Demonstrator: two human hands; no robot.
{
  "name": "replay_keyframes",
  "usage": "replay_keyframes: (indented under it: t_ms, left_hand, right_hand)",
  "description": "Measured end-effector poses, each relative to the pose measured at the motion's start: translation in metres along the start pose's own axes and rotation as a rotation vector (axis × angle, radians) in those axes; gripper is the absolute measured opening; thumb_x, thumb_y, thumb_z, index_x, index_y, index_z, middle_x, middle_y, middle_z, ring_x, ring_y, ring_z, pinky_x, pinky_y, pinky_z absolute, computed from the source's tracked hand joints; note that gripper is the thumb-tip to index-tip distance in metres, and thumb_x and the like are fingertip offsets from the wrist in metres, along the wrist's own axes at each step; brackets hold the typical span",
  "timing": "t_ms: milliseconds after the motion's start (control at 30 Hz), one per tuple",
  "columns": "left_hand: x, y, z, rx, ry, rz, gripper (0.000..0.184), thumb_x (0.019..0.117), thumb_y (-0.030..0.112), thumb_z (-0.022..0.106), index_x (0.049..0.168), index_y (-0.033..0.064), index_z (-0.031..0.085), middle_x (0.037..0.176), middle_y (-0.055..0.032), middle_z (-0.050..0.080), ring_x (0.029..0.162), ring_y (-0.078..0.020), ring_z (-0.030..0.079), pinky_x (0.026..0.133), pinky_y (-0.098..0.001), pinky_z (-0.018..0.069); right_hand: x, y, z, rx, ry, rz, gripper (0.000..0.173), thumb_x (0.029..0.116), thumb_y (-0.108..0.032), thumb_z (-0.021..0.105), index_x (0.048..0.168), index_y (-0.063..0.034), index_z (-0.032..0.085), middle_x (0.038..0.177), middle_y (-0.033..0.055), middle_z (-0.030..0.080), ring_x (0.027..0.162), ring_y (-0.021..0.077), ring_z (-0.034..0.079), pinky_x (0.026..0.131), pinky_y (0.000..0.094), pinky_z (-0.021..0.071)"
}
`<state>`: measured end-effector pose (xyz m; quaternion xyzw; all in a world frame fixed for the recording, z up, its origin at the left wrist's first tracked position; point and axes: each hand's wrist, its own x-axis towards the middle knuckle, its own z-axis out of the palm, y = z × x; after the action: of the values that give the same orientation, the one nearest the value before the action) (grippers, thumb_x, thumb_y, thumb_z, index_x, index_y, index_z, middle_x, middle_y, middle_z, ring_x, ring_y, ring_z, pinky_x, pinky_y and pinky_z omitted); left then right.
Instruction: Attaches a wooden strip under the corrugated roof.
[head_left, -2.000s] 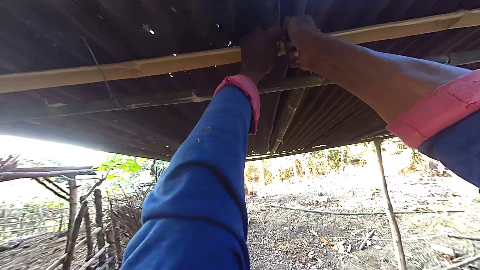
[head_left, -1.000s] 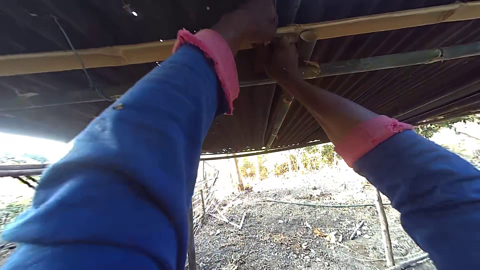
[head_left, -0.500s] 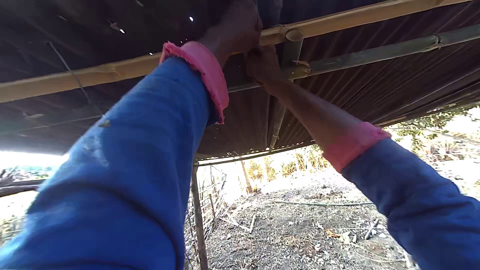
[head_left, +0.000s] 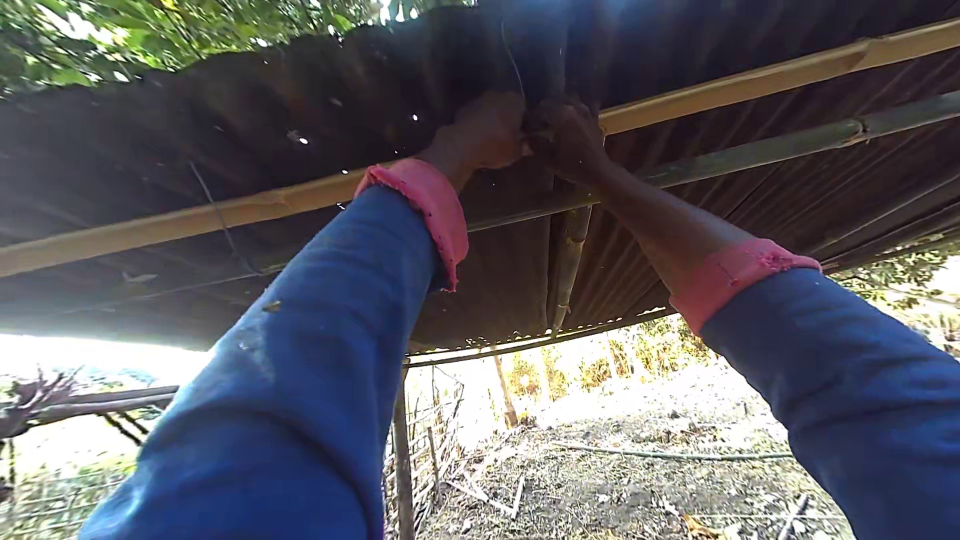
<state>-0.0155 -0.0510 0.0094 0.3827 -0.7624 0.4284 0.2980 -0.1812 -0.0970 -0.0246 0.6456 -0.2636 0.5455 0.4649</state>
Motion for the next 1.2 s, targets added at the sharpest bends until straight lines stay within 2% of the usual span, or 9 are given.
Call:
replay_keyframes:
  t_ms: [167, 267, 433, 567, 633, 800, 900, 1000, 1200]
  left_hand:
    - [-0.003, -0.002, 0.003, -0.010, 0.043, -0.017, 0.037, 0.0970, 0.020, 0.067, 0.128, 0.0002, 0.060, 0.125, -0.0290, 0.061, 0.119, -0.0498, 0.059, 0.092, -0.0711, 0.0474]
    - [0.003, -0.010, 0.008, 0.035, 0.096, 0.054, 0.031, 0.0942, 0.019, 0.069, 0.119, 0.0007, 0.064, 0.114, -0.0262, 0.066, 0.111, -0.0474, 0.064, 0.088, -0.0688, 0.0500]
    - [-0.001, -0.005, -0.006, 0.118, 0.010, 0.114, 0.025, 0.0973, 0.009, 0.063, 0.118, -0.0046, 0.063, 0.116, -0.0287, 0.063, 0.113, -0.0487, 0.061, 0.093, -0.0666, 0.0488]
    - [-0.006, -0.002, -0.010, 0.134, 0.039, 0.129, 0.025, 0.0970, 0.008, 0.064, 0.118, -0.0056, 0.064, 0.123, -0.0300, 0.061, 0.117, -0.0508, 0.058, 0.094, -0.0674, 0.0472]
    - [-0.007, -0.004, -0.011, 0.166, 0.078, 0.167, 0.025, 0.0959, 0.006, 0.064, 0.117, -0.0064, 0.065, 0.123, -0.0335, 0.060, 0.121, -0.0554, 0.055, 0.095, -0.0714, 0.0446]
    - [-0.010, -0.007, -0.016, 0.243, 0.080, 0.175, 0.020, 0.0991, 0.005, 0.059, 0.116, -0.0006, 0.068, 0.115, -0.0300, 0.064, 0.113, -0.0530, 0.060, 0.090, -0.0708, 0.0464]
    - [-0.005, -0.019, -0.011, 0.229, 0.108, 0.226, 0.018, 0.1003, 0.007, 0.059, 0.113, 0.0027, 0.071, 0.109, -0.0254, 0.068, 0.108, -0.0493, 0.064, 0.089, -0.0688, 0.0474]
    - [-0.006, -0.027, 0.001, 0.153, 0.192, 0.151, 0.020, 0.1007, 0.011, 0.059, 0.115, 0.0032, 0.072, 0.117, -0.0270, 0.067, 0.117, -0.0509, 0.060, 0.097, -0.0696, 0.0455]
    - [-0.010, -0.012, 0.022, 0.132, 0.353, -0.042, 0.022, 0.1013, 0.016, 0.058, 0.113, 0.0007, 0.068, 0.109, -0.0302, 0.067, 0.105, -0.0526, 0.065, 0.084, -0.0680, 0.0513]
  right_hand:
    - [0.005, -0.006, 0.000, -0.001, 0.000, 0.091, 0.027, 0.0918, -0.034, 0.070, 0.106, -0.0120, 0.077, 0.121, 0.0123, 0.068, 0.125, 0.0334, 0.057, 0.104, 0.0645, 0.0368]
    - [0.010, -0.008, -0.003, -0.033, -0.052, 0.153, 0.028, 0.0915, -0.039, 0.069, 0.104, -0.0138, 0.076, 0.121, 0.0119, 0.069, 0.126, 0.0343, 0.057, 0.104, 0.0675, 0.0370]
    - [0.014, 0.000, -0.005, -0.020, -0.056, 0.080, 0.029, 0.0944, -0.036, 0.067, 0.102, -0.0094, 0.076, 0.113, 0.0162, 0.071, 0.117, 0.0360, 0.063, 0.099, 0.0659, 0.0418]
    - [0.011, -0.009, -0.012, -0.054, -0.119, 0.116, 0.034, 0.0990, -0.037, 0.063, 0.114, -0.0097, 0.075, 0.127, 0.0200, 0.067, 0.128, 0.0393, 0.056, 0.105, 0.0657, 0.0381]
    - [0.014, -0.013, -0.015, -0.046, -0.150, 0.144, 0.036, 0.0966, -0.037, 0.067, 0.116, -0.0083, 0.075, 0.131, 0.0205, 0.064, 0.132, 0.0399, 0.053, 0.108, 0.0667, 0.0345]
    - [0.023, -0.008, -0.008, -0.048, -0.118, 0.145, 0.037, 0.0930, -0.038, 0.070, 0.113, -0.0066, 0.074, 0.128, 0.0195, 0.066, 0.130, 0.0391, 0.055, 0.105, 0.0662, 0.0375]
    - [0.024, -0.016, -0.009, -0.071, -0.117, 0.247, 0.040, 0.0934, -0.041, 0.066, 0.114, -0.0077, 0.072, 0.126, 0.0163, 0.067, 0.127, 0.0350, 0.057, 0.104, 0.0660, 0.0372]
    - [0.025, -0.025, -0.012, -0.069, -0.135, 0.300, 0.040, 0.0931, -0.038, 0.067, 0.117, -0.0059, 0.071, 0.129, 0.0180, 0.065, 0.129, 0.0362, 0.055, 0.105, 0.0673, 0.0363]
    - [0.023, -0.022, -0.008, -0.027, -0.071, 0.289, 0.037, 0.0889, -0.038, 0.072, 0.110, -0.0081, 0.073, 0.122, 0.0159, 0.068, 0.124, 0.0350, 0.058, 0.103, 0.0654, 0.0373]
